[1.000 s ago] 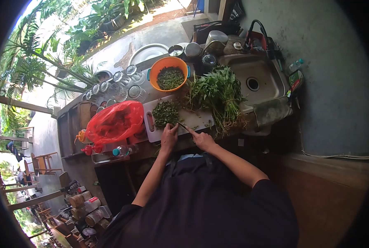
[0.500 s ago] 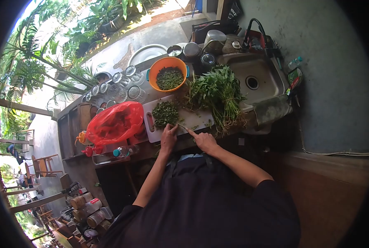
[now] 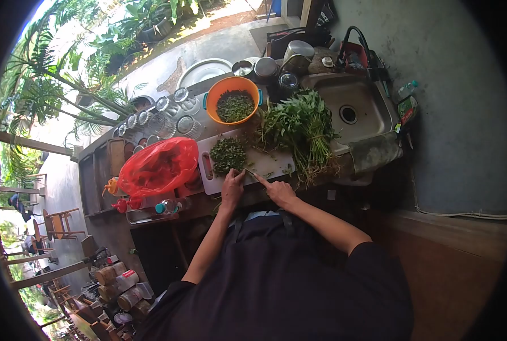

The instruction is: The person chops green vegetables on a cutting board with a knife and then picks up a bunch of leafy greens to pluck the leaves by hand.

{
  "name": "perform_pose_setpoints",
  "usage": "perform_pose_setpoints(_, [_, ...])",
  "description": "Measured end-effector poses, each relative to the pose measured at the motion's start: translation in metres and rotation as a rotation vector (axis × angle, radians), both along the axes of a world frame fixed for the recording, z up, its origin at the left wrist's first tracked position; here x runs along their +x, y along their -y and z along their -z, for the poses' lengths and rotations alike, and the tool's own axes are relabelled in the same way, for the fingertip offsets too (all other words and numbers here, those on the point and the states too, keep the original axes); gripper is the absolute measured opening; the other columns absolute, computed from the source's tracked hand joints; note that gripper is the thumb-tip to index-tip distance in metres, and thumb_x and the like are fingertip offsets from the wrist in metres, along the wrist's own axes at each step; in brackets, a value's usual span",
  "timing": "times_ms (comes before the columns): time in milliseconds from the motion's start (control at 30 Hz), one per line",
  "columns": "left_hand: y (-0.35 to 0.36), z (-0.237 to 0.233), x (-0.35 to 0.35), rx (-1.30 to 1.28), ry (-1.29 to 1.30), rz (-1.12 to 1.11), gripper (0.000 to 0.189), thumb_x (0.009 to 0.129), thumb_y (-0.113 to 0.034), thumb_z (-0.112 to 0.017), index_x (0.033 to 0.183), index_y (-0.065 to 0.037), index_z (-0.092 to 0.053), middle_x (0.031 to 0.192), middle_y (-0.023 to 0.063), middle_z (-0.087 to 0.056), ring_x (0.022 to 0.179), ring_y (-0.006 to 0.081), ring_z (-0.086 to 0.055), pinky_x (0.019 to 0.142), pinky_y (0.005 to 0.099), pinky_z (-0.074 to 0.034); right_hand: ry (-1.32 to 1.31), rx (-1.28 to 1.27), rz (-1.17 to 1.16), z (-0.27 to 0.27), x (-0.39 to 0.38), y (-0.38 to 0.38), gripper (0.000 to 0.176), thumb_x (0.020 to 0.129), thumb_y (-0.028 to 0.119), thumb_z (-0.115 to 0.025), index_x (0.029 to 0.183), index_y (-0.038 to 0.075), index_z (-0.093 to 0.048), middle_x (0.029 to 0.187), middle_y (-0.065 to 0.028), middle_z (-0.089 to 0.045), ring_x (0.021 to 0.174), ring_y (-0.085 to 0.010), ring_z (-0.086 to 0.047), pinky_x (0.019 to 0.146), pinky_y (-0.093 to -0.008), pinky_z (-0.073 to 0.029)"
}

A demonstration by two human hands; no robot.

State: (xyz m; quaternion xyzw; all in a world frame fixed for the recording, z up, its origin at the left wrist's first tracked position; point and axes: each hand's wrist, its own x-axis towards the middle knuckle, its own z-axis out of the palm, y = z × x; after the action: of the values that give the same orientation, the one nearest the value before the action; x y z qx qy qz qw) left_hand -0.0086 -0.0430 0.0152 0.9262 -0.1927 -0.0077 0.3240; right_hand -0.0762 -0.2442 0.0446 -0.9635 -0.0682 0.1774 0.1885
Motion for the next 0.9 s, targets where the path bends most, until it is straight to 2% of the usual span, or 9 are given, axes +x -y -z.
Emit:
perform_pose_setpoints(167, [0.002,-0.003,-0.001,-0.002,-0.035,-0.025,0.042,0.078,0.005,-0.061,0.117,-0.008,-0.071,0.102,0.0132,-0.06,0.1,0.0321,-0.061,0.085,0.0419,-0.051,0.064,0.028,-0.024,0.011,-0.006,0.005,0.084,0.091,0.01,-0.052,0.157,0.042,-0.011,0.071,-0.0191,-0.065,0.065,-0.0403,-0.067,0.064,-0.0535,-0.056])
perform_pose_setpoints(567, [0.001,-0.005,0.0,-0.035,-0.063,-0.037,0.043,0.076,0.006,-0.06,0.115,-0.009,-0.072,0.103,0.0125,-0.061,0.099,0.0324,-0.061,0.086,0.0421,-0.051,0.053,0.041,-0.011,0.013,-0.008,0.008,0.081,0.093,0.011,-0.049,0.157,0.042,-0.011,0.073,-0.0204,-0.065,0.068,-0.0405,-0.067,0.067,-0.0532,-0.056])
perform_pose_setpoints(667, [-0.002,0.004,0.001,-0.034,-0.016,-0.019,0.04,0.081,0.004,-0.062,0.116,-0.011,-0.071,0.101,0.0104,-0.061,0.097,0.0301,-0.062,0.083,0.0413,-0.053,-0.031,0.021,0.02,-0.006,-0.006,0.007,0.082,0.09,0.008,-0.048,0.157,0.041,-0.015,0.077,-0.0215,-0.067,0.073,-0.0433,-0.068,0.073,-0.0557,-0.056])
perform_pose_setpoints(900, [0.001,0.002,0.004,-0.04,-0.005,-0.013,0.036,0.081,0.002,-0.063,0.114,-0.011,-0.072,0.102,0.0101,-0.062,0.097,0.0304,-0.062,0.082,0.0412,-0.053,-0.056,0.009,0.047,-0.025,-0.005,0.006,0.08,0.091,0.01,-0.048,0.157,0.041,-0.017,0.079,-0.0222,-0.067,0.075,-0.0439,-0.068,0.073,-0.0562,-0.055])
